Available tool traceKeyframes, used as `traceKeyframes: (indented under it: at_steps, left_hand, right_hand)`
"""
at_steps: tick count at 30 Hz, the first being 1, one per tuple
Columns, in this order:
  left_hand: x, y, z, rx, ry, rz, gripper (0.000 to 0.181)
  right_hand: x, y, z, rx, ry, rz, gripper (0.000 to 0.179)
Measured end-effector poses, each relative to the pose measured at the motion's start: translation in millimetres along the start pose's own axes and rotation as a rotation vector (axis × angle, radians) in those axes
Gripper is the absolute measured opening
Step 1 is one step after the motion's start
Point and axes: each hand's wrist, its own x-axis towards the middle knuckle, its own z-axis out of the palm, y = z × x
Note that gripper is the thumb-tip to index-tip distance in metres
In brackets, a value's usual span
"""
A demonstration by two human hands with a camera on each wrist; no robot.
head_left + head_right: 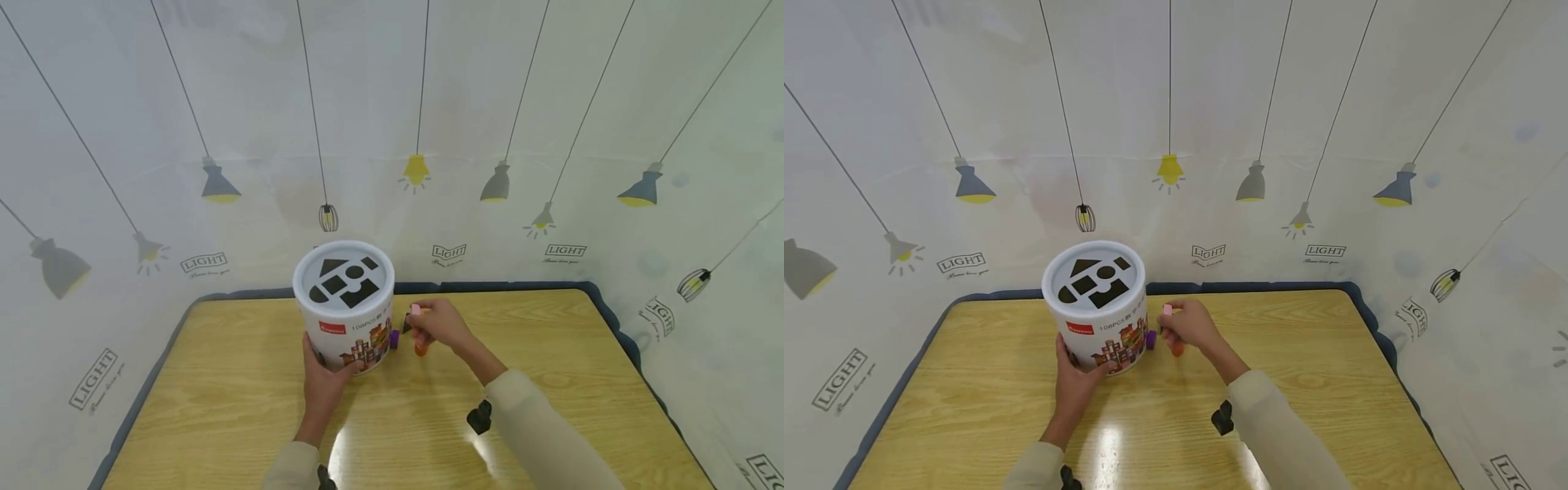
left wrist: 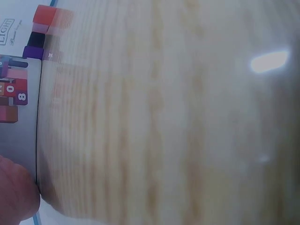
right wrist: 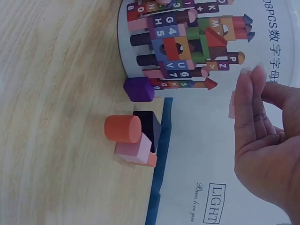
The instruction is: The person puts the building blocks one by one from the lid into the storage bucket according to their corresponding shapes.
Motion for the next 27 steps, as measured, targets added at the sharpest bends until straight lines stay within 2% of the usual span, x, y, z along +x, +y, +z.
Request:
traceKeyframes:
  at_steps: [6, 19, 27]
  left_hand:
    - [0.0, 0.7, 0.8, -0.005, 0.009, 0.008, 0.113]
    - [0.3, -1.3, 1.1, 0.025, 0.012, 0.012, 0.115]
    - [9.6, -37.7, 4.2, 0.052, 0.026, -0.001, 0.118]
  right_hand:
    - [-2.9, -10.9, -0.5, -0.035, -0.002, -0.017, 0.046]
    - [-5.1, -27.1, 3.1, -0.031, -0.028, -0.047, 0.046]
    - [-6.1, -32.8, 6.1, -0.034, -0.038, -0.054, 0.044]
